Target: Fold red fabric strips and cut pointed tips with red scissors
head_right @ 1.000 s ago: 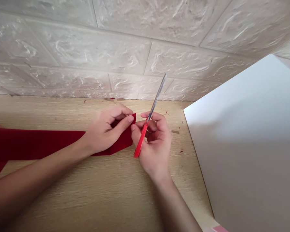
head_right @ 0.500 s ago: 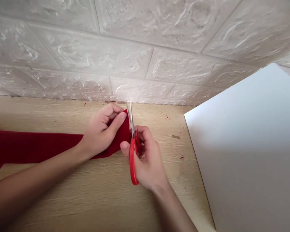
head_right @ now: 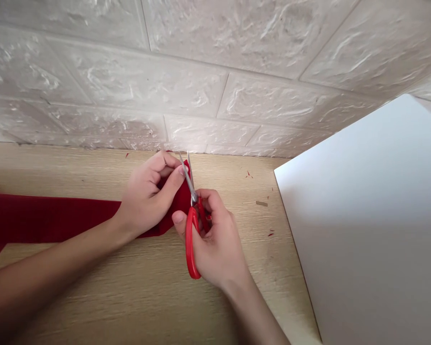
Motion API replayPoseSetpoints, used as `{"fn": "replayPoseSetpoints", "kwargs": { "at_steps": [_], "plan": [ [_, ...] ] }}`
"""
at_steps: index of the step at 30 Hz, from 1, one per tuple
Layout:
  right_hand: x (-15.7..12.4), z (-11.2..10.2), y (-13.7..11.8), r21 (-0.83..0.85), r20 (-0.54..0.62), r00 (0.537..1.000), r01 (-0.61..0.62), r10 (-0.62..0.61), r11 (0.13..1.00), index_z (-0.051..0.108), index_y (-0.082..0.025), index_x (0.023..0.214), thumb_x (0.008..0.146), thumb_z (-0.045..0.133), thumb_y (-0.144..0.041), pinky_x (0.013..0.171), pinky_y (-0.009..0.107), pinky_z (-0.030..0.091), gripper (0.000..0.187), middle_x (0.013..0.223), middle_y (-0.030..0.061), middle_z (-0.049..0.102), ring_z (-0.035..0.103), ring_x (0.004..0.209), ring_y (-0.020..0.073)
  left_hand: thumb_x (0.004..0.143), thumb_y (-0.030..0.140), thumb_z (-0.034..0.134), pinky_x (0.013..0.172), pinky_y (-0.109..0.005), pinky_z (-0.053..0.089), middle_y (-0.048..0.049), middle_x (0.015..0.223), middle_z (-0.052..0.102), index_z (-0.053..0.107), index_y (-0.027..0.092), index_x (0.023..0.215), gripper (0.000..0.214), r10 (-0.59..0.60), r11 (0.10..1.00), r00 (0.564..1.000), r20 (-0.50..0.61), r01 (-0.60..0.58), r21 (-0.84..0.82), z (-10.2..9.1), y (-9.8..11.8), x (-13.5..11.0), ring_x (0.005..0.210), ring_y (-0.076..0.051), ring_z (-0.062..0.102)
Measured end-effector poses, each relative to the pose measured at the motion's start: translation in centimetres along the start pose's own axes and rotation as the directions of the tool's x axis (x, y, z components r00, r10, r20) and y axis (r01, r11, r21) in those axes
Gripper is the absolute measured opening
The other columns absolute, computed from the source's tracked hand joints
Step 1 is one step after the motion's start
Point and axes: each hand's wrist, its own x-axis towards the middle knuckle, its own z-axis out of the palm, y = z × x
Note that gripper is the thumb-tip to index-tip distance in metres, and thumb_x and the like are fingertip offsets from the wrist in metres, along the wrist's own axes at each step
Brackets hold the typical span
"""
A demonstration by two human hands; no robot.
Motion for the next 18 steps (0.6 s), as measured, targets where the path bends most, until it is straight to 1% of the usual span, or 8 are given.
{"fn": "replayPoseSetpoints", "kwargs": {
  "at_steps": [4, 11, 18],
  "plan": [
    [-0.09, -0.06, -0.15, 0.010, 0.005, 1.000, -0.020, 0.020, 1.000, 0.059, -0.024, 0.108, 0.082, 0.082, -0.039, 0.065, 0.025, 0.050, 0.038, 0.088, -0.0020, 0.070, 0.061, 0.075, 0.0137, 0.101, 0.026, 0.053, 0.054, -0.021, 0.041, 0.0048, 0.067, 0.059, 0.053, 0.020, 0.083, 0.019, 0.009, 1.000, 1.000, 0.018, -0.009, 0.000, 0.00, -0.12, -0.07, 0.058, -0.007, 0.053],
    [0.04, -0.54, -0.40, -0.020, 0.029, 1.000, 0.010, -0.009, 1.000, 0.061, -0.022, 0.103, 0.088, 0.076, -0.047, 0.064, 0.025, 0.046, 0.032, 0.081, -0.0027, 0.067, 0.055, 0.071, 0.0125, 0.102, 0.024, 0.051, 0.054, -0.021, 0.038, 0.0070, 0.064, 0.051, 0.053, 0.020, 0.085, 0.017, 0.048, 0.998, 0.998, 0.043, -0.050, 0.047, 0.01, -0.23, -0.11, 0.055, -0.006, 0.046],
    [0.09, -0.37, -0.37, -0.031, 0.016, 1.000, 0.002, -0.001, 1.000, 0.061, -0.022, 0.103, 0.088, 0.076, -0.047, 0.062, 0.024, 0.044, 0.033, 0.080, -0.0029, 0.066, 0.055, 0.070, 0.0122, 0.101, 0.024, 0.051, 0.052, -0.022, 0.036, 0.0076, 0.062, 0.050, 0.051, 0.020, 0.084, 0.017, 0.051, 0.997, 0.998, 0.041, -0.053, 0.059, 0.16, -0.24, -0.15, 0.053, -0.006, 0.044]
  ]
}}
